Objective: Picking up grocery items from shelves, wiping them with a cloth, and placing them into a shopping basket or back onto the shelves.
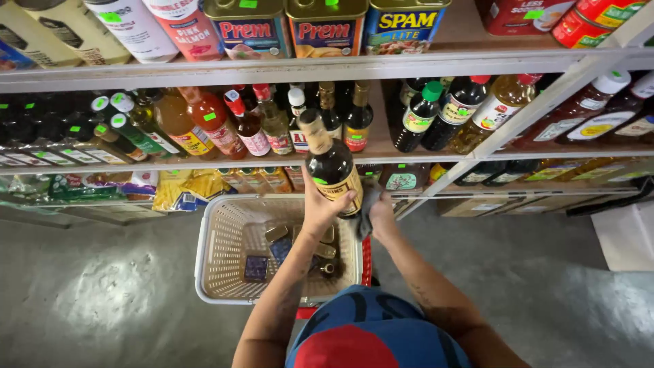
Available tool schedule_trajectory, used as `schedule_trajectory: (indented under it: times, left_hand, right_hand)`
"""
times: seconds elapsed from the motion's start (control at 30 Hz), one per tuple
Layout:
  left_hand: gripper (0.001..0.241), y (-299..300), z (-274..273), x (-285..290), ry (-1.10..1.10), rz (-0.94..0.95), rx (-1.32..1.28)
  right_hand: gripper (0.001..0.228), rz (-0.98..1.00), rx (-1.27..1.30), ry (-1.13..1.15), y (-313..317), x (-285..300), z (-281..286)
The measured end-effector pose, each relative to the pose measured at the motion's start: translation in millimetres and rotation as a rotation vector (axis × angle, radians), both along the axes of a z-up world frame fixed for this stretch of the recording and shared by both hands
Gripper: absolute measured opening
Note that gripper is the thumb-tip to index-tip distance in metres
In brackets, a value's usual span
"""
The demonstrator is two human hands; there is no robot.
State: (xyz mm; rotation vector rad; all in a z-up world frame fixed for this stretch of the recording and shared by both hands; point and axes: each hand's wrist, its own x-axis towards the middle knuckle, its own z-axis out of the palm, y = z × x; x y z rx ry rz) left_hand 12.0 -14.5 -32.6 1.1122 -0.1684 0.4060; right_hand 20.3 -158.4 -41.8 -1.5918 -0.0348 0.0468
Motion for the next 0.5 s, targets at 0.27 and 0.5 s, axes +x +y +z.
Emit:
schedule_trajectory:
  times: [0.27,0.5]
  left_hand:
    - [0.106,-40,19,9,0.187,0.099,0.337]
    - [0.098,-82,12,33,-0.175,0.082,0.556]
  right_hand:
    - [0.079,0.115,-0.880,-0.349,-73,-1,57]
    - [0.043,-0.210,-1.191,-0.697,-95,29,-26]
